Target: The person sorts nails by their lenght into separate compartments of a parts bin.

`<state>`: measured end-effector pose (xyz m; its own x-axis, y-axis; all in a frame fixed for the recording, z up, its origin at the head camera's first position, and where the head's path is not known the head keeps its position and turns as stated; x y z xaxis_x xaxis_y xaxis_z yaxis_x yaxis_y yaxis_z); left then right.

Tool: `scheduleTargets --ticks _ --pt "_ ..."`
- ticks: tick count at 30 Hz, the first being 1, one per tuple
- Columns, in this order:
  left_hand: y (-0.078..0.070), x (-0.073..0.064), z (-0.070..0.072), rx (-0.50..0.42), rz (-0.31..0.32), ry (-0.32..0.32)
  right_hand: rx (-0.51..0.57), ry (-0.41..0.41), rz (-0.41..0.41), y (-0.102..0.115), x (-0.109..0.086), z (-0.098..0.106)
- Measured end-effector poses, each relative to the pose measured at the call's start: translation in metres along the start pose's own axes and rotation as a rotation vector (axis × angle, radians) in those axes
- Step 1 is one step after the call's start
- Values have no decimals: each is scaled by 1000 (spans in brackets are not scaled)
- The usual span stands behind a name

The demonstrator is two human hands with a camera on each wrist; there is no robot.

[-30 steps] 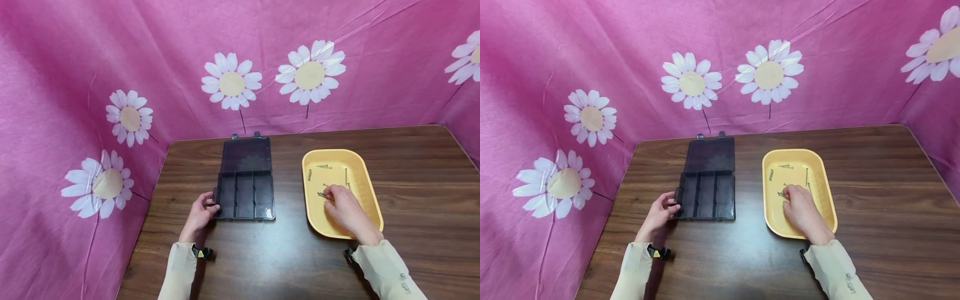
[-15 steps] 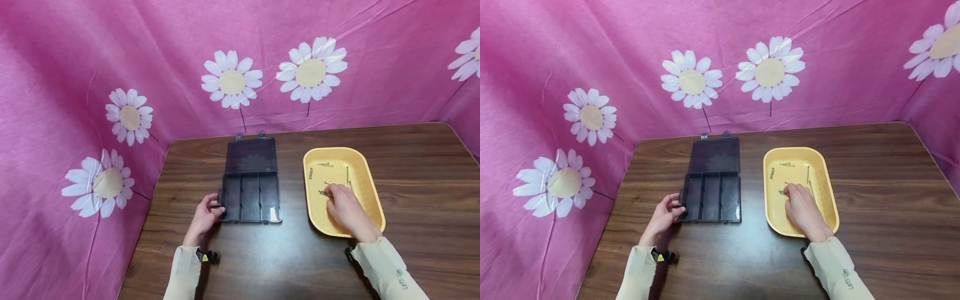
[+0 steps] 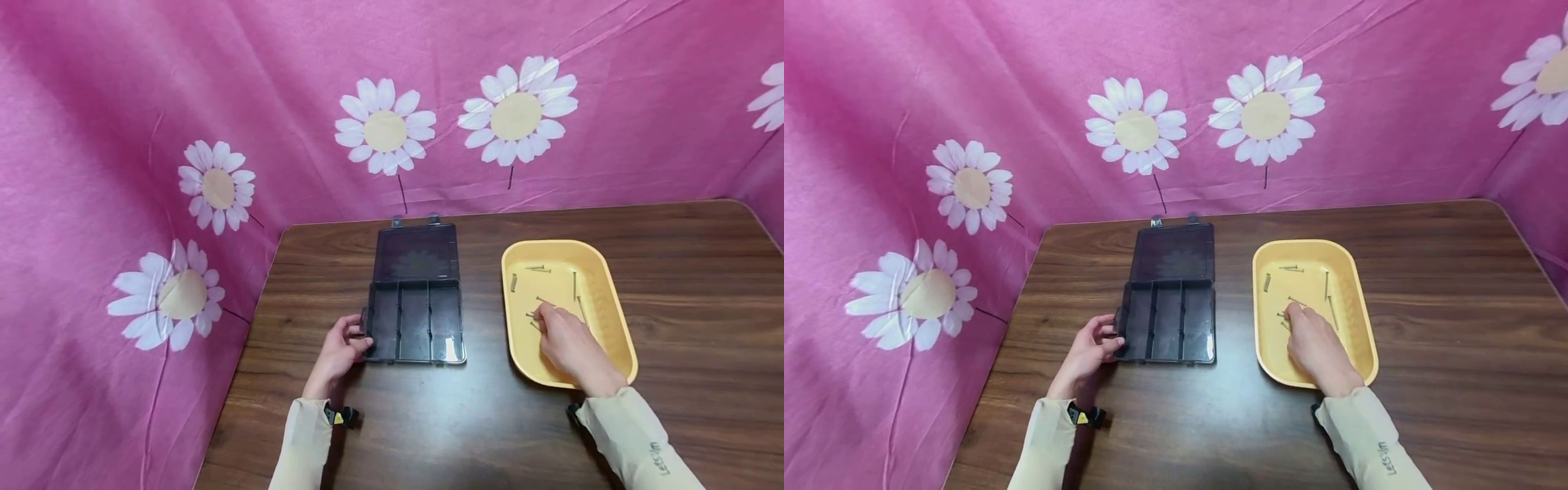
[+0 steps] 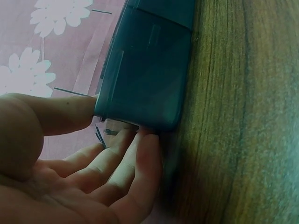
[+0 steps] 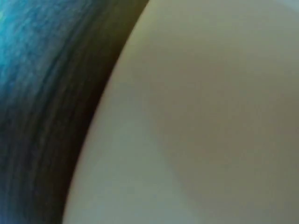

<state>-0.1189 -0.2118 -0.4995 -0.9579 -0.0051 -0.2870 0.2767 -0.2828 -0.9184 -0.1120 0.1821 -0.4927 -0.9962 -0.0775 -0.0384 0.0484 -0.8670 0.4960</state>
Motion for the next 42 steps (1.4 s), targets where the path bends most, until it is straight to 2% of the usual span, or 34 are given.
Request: scheduleTargets --ticks 10,18,23,27,35,42 --pt "-5 -1 2 16 20 3 -33 111 -74 3 -6 3" --pt "-8 3 0 27 22 10 -31 88 -88 -2 -9 1" --pt "-7 4 -3 -25 29 26 -23 114 -106 -3 -8 0" --pt "-7 4 -5 -31 27 29 -24 122 -117 -4 -7 0" --pt "-4 3 -6 -39 20 19 -31 84 -113 -5 -7 3" --pt "-6 3 -5 -42 65 12 -7 9 -78 -2 -7 8"
Point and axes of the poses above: each hand's wrist, its own x-axis towards the middle knuckle, its own z-axis out of the back of the hand, y = z × x, the point moved 1 cm from there along x, towards the middle knuckle, and after that the axes turned 5 degrees about -z, right-handed, at the moved point
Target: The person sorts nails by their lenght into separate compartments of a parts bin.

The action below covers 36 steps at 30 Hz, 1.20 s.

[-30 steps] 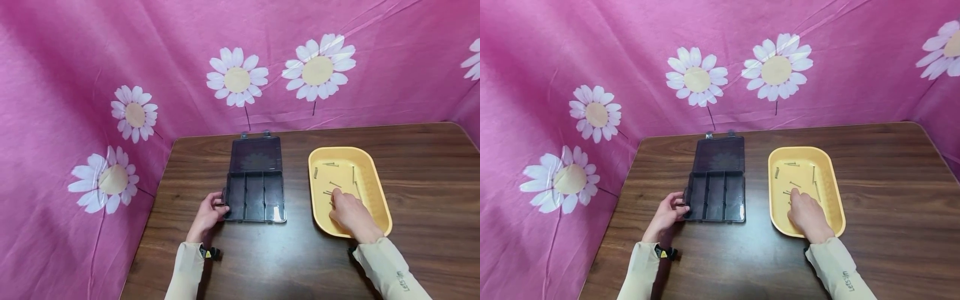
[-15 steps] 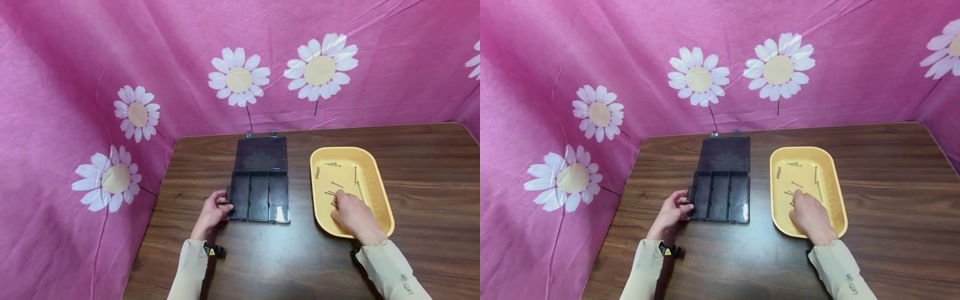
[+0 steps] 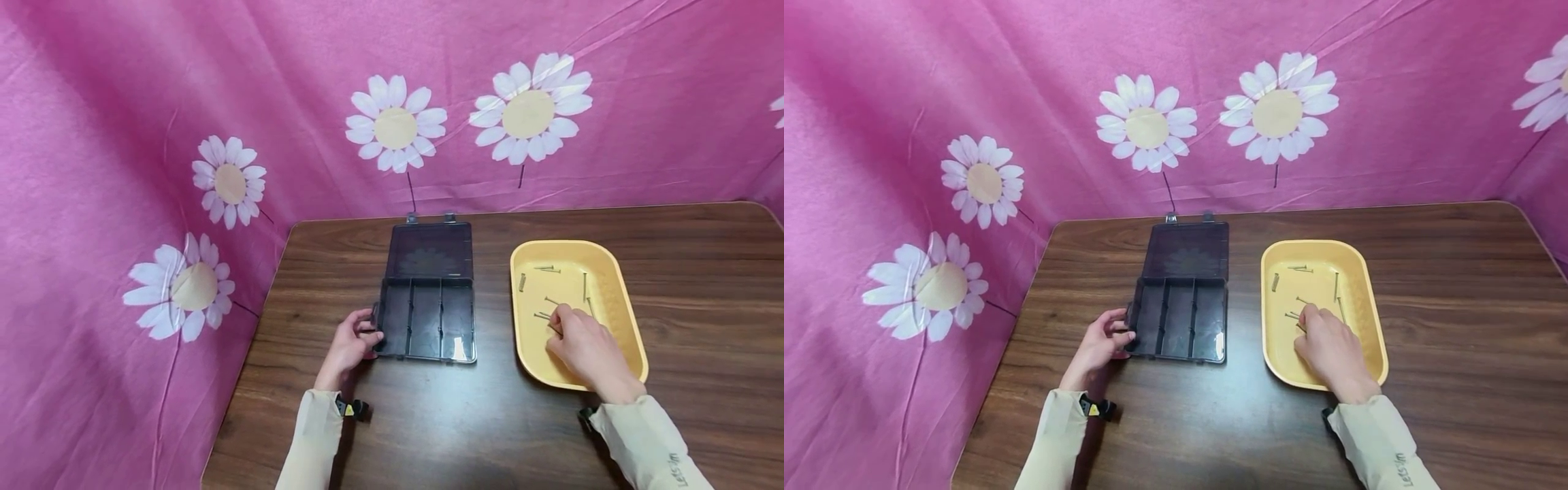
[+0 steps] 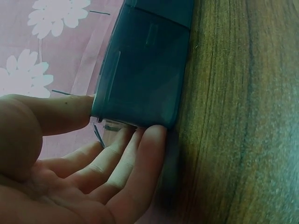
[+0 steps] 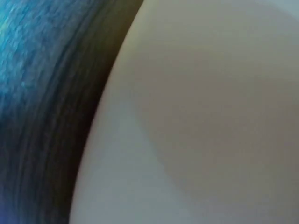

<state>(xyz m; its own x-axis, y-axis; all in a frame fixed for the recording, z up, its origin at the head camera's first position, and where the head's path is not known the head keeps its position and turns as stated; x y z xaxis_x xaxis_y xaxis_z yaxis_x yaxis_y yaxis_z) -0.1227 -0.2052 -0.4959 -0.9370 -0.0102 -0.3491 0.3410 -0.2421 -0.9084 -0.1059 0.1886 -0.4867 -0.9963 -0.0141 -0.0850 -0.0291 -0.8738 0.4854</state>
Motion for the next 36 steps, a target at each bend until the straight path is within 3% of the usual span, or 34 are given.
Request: scheduleTargets --ticks 8,16,21,30,36 --pt "2 1 1 -25 15 -6 25 -30 8 0 -1 11" --pt "2 1 2 -19 19 4 105 -170 77 -4 -3 18" --pt "2 1 1 -22 12 8 158 -211 78 -5 -5 24" --pt "2 1 1 -26 16 13 251 -232 54 -2 -3 30" --pt "4 2 2 -36 5 15 412 -228 21 4 -3 34"
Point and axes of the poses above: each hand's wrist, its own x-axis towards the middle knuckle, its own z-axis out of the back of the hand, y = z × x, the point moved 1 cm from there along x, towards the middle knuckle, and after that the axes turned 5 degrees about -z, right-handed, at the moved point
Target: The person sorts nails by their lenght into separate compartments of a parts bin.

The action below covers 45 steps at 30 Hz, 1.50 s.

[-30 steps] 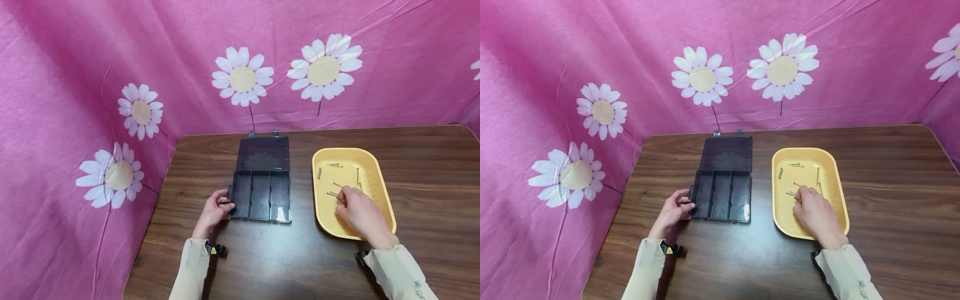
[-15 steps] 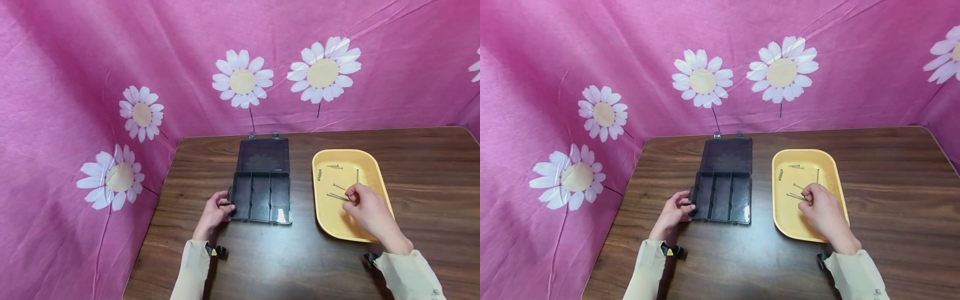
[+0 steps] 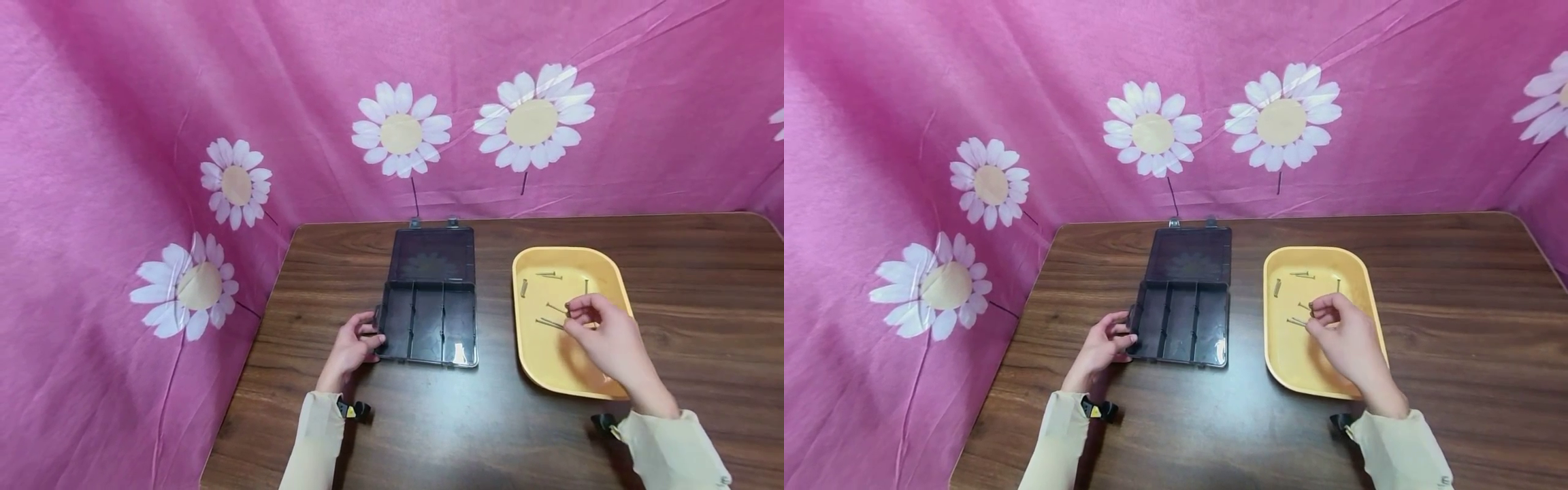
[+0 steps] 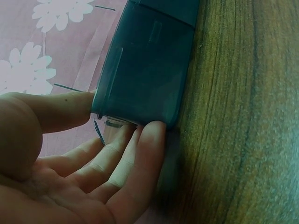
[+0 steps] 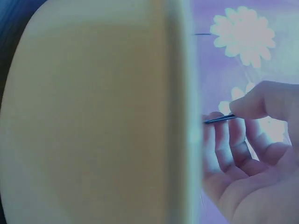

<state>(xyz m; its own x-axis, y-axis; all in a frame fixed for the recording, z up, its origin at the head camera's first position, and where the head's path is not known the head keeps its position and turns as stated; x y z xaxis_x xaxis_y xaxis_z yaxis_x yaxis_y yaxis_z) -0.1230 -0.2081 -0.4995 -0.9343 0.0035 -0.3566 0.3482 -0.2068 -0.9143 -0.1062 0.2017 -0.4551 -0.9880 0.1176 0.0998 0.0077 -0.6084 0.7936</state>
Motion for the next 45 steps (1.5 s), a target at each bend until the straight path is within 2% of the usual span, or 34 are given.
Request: scheduleTargets --ticks 3,8,11,16,21,27,34,45 --pt "1 -1 0 5 7 -3 88 -20 -22 3 1 0" --pt "2 -1 -1 -9 -18 -4 278 -41 -76 8 1 1" --pt "2 0 -2 -26 -31 -6 516 -5 -114 11 2 1" --pt "0 0 -1 -30 -24 -2 902 56 -118 16 3 0" --pt "0 0 0 -25 -28 -3 1047 95 -100 21 5 -5" --pt "-1 -1 -1 -24 -29 -8 1108 116 -100 29 8 -10" --pt "-1 0 -1 -20 -36 -14 1035 112 -153 41 11 -20" --pt "0 1 -1 -24 -29 -20 1027 145 -205 62 13 -44"
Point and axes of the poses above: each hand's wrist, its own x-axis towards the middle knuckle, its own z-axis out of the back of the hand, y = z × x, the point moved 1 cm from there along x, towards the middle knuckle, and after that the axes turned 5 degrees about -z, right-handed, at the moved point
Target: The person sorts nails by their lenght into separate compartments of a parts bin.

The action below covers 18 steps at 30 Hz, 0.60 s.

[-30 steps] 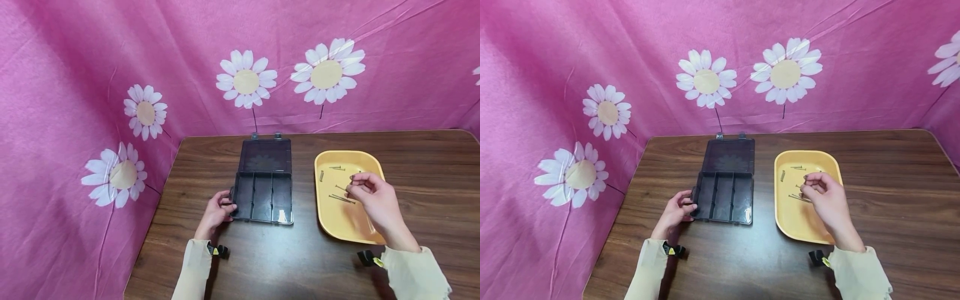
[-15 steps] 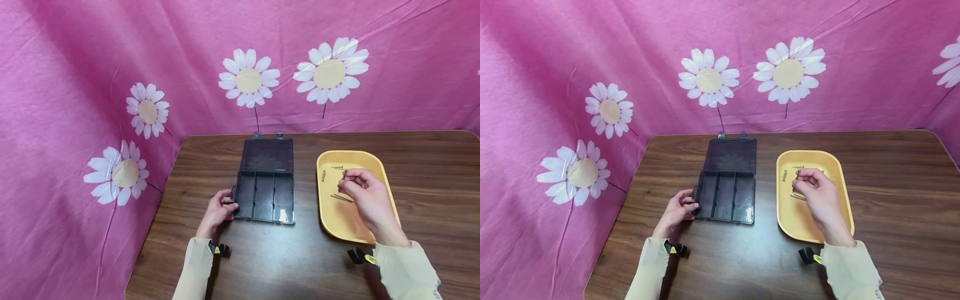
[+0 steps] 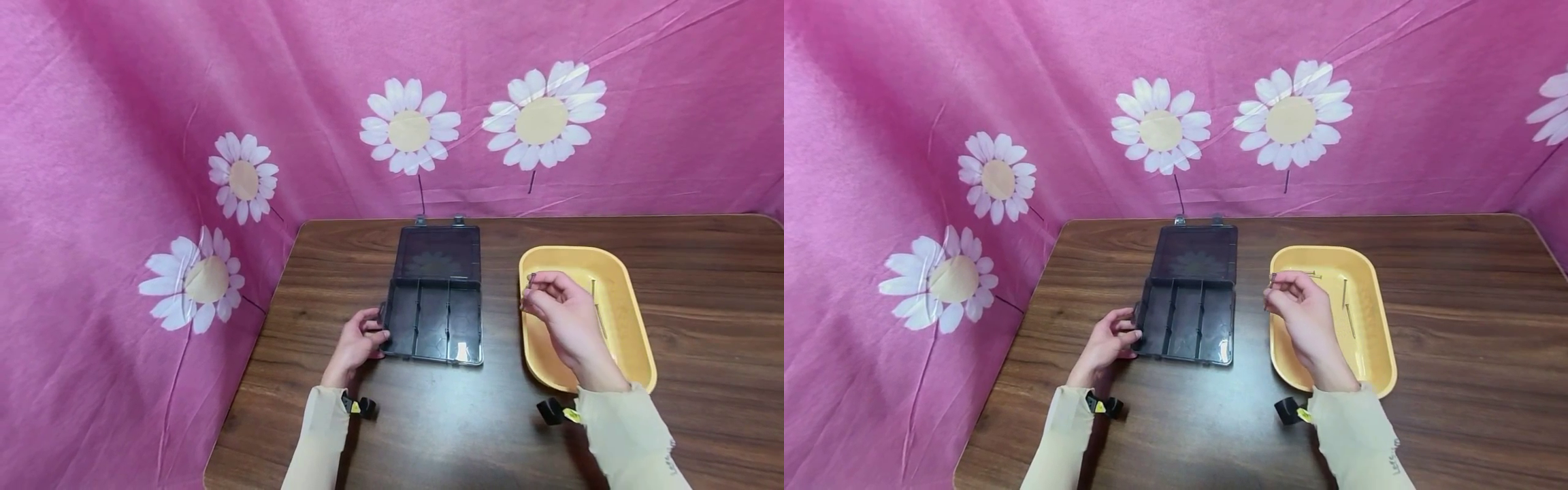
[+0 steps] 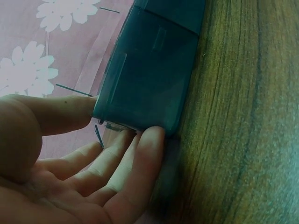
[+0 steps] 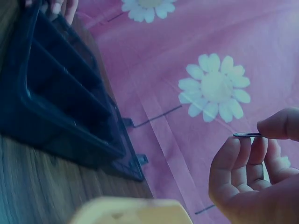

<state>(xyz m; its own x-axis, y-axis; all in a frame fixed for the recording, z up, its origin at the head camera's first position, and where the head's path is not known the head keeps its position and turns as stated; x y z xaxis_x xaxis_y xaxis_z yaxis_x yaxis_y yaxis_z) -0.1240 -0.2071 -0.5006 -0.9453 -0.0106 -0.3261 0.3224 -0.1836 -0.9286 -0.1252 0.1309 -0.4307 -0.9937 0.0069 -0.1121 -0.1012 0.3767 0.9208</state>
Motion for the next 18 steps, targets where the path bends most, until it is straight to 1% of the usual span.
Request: scheduleTargets --ticks 7,13,18 --pt "-2 -1 0 -2 -31 -10 -85 -14 -48 -13 3 -22" --pt "-1 -1 3 -11 -27 -22 -212 -57 -110 -24 8 -39" --pt "2 -2 4 -33 -26 -7 -320 -97 -115 -34 10 -48"
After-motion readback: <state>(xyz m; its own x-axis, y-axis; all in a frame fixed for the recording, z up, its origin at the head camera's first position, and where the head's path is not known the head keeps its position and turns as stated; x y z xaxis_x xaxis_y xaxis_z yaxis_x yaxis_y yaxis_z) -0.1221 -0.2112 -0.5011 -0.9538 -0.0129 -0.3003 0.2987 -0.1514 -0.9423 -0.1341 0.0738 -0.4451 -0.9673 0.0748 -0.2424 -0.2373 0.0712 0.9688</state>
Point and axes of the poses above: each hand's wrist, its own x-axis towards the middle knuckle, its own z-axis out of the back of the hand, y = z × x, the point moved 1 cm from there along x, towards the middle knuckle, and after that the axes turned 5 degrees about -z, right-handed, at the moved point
